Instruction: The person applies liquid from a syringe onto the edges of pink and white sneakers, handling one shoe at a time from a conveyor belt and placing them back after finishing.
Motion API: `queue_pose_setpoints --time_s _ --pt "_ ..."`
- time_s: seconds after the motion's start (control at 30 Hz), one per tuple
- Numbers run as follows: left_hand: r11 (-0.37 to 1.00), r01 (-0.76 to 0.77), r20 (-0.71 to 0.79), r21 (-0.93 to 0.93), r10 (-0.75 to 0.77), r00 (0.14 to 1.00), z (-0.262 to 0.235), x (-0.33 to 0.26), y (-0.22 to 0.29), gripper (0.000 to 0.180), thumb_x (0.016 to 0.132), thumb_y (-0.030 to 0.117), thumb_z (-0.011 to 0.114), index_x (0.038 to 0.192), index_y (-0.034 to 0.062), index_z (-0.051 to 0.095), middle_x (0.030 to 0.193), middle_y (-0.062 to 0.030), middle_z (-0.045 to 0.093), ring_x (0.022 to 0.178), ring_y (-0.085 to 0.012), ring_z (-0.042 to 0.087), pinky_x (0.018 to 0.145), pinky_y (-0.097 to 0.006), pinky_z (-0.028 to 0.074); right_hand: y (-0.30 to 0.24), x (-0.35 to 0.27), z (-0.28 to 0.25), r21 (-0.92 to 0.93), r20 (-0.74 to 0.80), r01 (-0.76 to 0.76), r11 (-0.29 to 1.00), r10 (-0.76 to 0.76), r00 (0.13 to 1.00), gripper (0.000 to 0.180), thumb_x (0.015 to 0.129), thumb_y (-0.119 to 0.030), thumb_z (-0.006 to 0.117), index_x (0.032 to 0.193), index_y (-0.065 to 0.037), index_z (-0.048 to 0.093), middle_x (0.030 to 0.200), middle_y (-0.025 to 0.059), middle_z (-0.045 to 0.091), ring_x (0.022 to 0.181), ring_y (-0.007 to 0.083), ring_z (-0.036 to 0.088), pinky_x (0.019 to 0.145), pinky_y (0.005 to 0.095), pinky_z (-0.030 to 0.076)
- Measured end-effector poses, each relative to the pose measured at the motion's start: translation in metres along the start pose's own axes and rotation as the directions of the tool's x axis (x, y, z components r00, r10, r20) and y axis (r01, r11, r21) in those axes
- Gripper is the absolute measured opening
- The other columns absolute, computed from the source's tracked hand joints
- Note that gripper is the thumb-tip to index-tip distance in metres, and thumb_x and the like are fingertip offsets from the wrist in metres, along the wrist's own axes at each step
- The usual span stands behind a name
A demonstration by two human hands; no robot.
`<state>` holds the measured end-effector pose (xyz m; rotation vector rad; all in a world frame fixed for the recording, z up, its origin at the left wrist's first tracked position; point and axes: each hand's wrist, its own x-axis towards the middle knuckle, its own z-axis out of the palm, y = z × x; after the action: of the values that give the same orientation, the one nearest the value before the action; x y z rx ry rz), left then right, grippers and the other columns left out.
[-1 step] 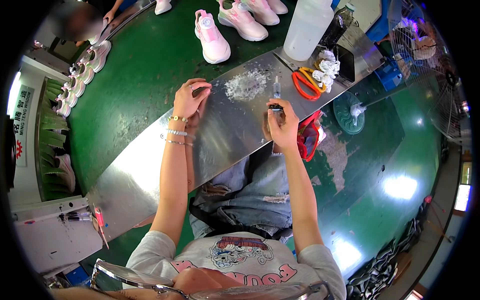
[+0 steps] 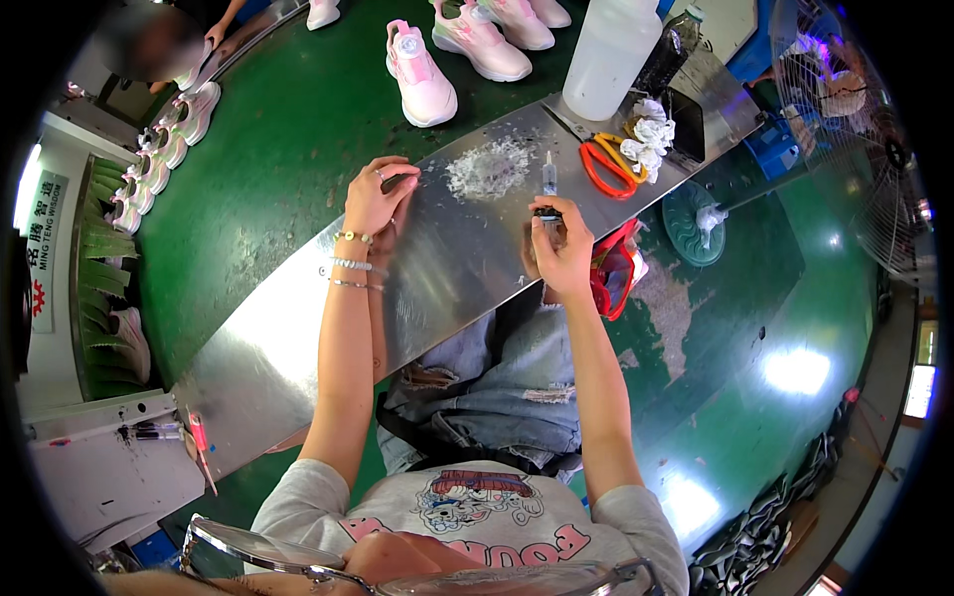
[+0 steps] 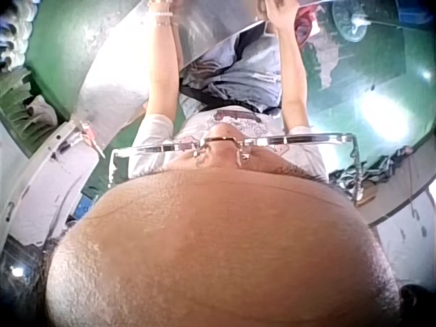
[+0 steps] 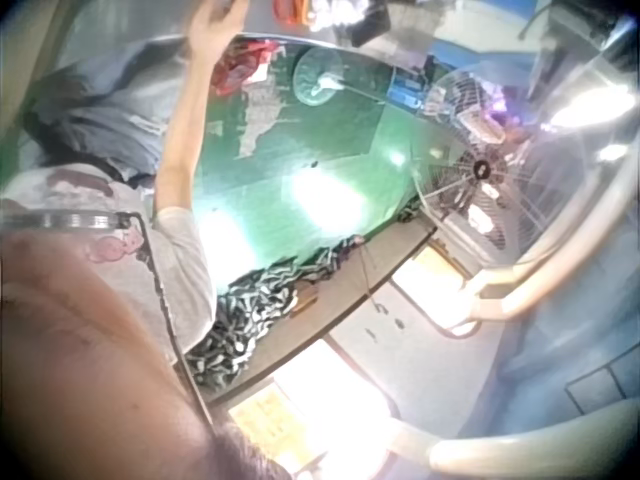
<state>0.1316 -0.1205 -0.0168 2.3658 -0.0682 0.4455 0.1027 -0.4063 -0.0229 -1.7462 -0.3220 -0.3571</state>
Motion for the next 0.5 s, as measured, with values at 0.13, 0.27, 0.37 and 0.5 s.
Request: queue_pose_setpoints --time_s 0.13,0.27,0.37,0.5 --pt "1.000 0.006 0.017 -0.025 -0.005 1.000 0.000 0.002 -0.004 0.011 0.078 0.025 0.067 0.087 0.0203 0.072 0.103 0.0038 0.064 0.099 -0.0204 0.057 0.091 -0.037 0.040 0.001 0.000 -0.001 -0.003 0.003 0.018 1.000 -0.018 1.000 0.022 0.082 0.000 0.058 0.104 -0.002 0.057 0.093 0.0076 0.064 0.085 0.0147 0.060 0.078 0.0264 0.046" --pt "1.000 0.029 0.045 -0.004 -0.029 0.999 -0.002 0.003 -0.001 0.012 0.078 0.025 0.067 0.087 0.0194 0.072 0.106 0.0036 0.064 0.096 -0.0218 0.059 0.086 -0.036 0.044 -0.002 0.000 0.000 -0.001 0.008 -0.011 1.000 0.011 1.000 0.023 0.082 0.000 0.058 0.104 -0.002 0.057 0.092 0.0077 0.064 0.084 0.0145 0.060 0.078 0.0260 0.046" --pt "0.997 0.061 0.109 -0.051 -0.055 0.993 -0.006 0.003 -0.004 0.012 0.079 0.025 0.067 0.088 0.0183 0.072 0.109 0.0022 0.064 0.095 -0.0234 0.061 0.082 -0.034 0.047 -0.002 0.000 0.000 -0.006 0.006 -0.003 1.000 0.003 1.000 0.023 0.082 0.000 0.058 0.105 -0.002 0.057 0.092 0.0078 0.064 0.084 0.0143 0.060 0.078 0.0259 0.046" --pt "0.986 0.015 0.216 -0.164 0.021 0.976 -0.016 0.001 -0.012 0.014 0.079 0.019 0.069 0.091 0.0122 0.072 0.113 -0.0038 0.062 0.097 -0.0213 0.062 0.082 -0.031 0.049 -0.002 0.000 0.000 0.001 -0.009 -0.007 1.000 0.007 1.000 0.023 0.082 0.000 0.058 0.105 -0.002 0.057 0.092 0.0078 0.064 0.084 0.0140 0.060 0.078 0.0261 0.046"
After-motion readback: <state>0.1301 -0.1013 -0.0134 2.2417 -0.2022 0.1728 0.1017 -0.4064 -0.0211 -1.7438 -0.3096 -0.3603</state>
